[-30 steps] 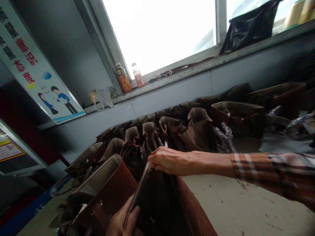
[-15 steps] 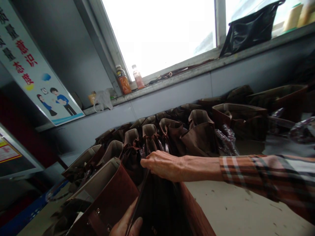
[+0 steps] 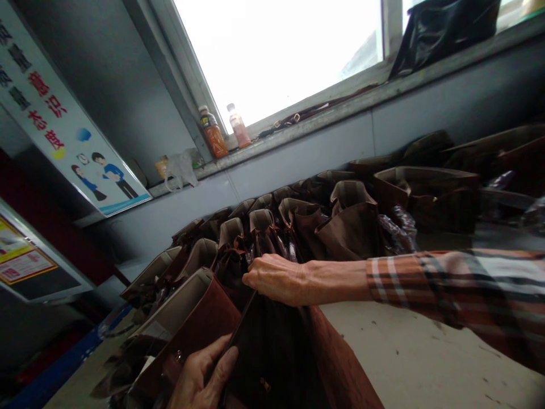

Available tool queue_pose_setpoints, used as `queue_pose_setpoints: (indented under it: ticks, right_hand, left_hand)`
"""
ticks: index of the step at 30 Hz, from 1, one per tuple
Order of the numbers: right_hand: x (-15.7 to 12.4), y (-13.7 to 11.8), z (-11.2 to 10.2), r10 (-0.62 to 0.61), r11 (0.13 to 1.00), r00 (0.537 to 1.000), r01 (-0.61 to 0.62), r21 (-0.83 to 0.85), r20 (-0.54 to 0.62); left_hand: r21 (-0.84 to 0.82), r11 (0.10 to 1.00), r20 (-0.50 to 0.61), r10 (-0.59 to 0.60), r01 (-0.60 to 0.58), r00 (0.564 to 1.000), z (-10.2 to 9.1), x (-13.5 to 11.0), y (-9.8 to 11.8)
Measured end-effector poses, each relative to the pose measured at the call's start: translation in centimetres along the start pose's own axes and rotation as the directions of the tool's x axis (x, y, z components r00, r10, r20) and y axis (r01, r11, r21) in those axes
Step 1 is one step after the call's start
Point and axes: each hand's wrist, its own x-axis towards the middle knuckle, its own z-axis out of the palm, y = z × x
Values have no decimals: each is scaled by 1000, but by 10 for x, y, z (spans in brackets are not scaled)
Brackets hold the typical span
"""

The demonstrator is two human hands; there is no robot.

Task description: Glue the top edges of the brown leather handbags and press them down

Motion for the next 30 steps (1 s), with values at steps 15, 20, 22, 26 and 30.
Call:
queue_pose_setpoints:
  ticks: [15,20,22,26,30]
  right_hand:
    - [-12,-6,-8,87,995,996,-87,46,-10]
    - [-51,-4,-12,335,942,937,-334,27,-97]
    - [-68,-2,-17,414,910,909,-413,43,-45]
    - [-96,10,-36,459,878,877,-472,81,139]
    - [-117,20,-56,365,891,884,-422,165,294]
  left_hand:
    - [440,816,221,305,-374,926,14,89,40]
    - [455,805,194,328,-381,924,25,95,38]
    - [463,801,185,332,-380,925,26,91,41]
    - [458,785,253,335,-417,908,17,77,56]
    - [420,768,420,308,-484,854,1,60,69]
